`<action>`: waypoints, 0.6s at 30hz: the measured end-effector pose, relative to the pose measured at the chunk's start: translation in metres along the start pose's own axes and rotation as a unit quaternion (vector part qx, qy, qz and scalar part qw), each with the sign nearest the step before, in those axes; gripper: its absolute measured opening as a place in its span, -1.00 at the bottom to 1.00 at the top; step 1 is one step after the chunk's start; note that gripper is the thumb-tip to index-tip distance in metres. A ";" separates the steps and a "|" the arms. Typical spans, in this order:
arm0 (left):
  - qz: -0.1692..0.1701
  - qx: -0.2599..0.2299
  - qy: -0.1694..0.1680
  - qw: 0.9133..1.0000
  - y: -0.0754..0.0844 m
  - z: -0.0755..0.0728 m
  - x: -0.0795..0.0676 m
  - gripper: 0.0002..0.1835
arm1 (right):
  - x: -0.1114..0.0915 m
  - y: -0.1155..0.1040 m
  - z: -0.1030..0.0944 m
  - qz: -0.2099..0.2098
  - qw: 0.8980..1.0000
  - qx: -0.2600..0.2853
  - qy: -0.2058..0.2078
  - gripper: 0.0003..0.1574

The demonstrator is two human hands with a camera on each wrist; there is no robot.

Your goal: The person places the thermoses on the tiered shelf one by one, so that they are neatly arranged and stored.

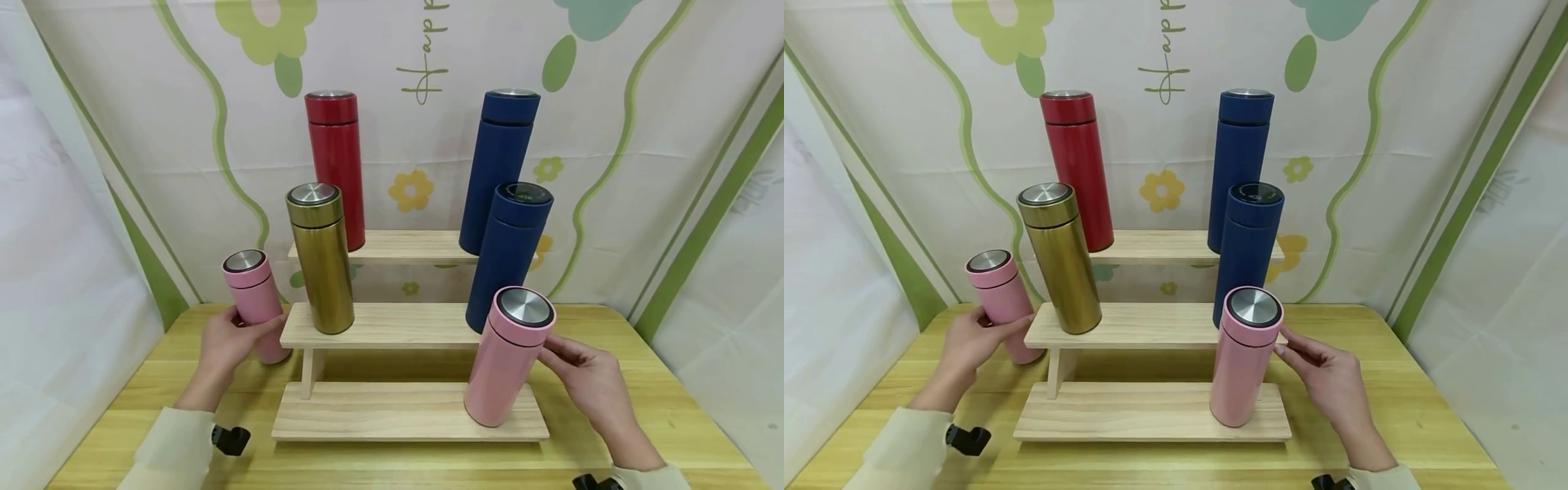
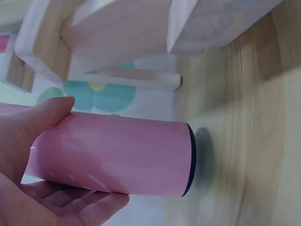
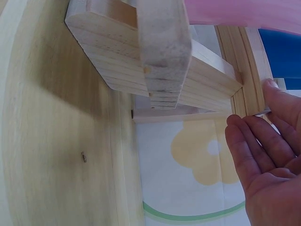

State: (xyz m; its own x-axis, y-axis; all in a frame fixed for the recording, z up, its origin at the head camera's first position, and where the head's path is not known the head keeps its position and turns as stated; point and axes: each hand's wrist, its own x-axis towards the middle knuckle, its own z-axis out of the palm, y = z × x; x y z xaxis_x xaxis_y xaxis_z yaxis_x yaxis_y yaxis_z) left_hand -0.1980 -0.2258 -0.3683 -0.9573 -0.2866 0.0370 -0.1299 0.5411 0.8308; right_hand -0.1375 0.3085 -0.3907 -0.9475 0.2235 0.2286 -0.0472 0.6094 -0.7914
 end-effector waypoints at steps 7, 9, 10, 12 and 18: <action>0.004 -0.001 -0.007 1.000 0.000 -0.008 -0.015 -0.12 | 0.001 -0.001 0.001 -0.002 1.000 0.000 0.000 -0.44; 0.004 0.001 -0.010 1.000 0.000 -0.011 -0.018 -0.12 | 0.002 -0.001 0.002 -0.002 1.000 0.001 0.000 -0.45; 0.005 0.002 -0.013 1.000 0.001 -0.013 -0.020 -0.11 | 0.002 0.000 0.002 -0.002 1.000 0.002 0.001 -0.45; 0.006 0.005 -0.021 1.000 0.003 -0.017 -0.023 -0.11 | 0.002 0.000 0.002 -0.001 1.000 0.002 0.002 -0.46; 0.005 0.001 -0.067 0.998 0.008 -0.027 -0.032 -0.01 | 0.002 0.001 0.003 0.002 1.000 -0.002 0.004 -0.46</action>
State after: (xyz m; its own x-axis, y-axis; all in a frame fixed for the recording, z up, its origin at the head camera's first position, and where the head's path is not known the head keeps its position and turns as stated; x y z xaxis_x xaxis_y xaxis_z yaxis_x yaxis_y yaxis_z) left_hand -0.1613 -0.2340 -0.3476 -0.9846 -0.1725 -0.0299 -0.1207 0.5453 0.8295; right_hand -0.1401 0.3073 -0.3924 -0.9448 0.2329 0.2303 -0.0417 0.6118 -0.7899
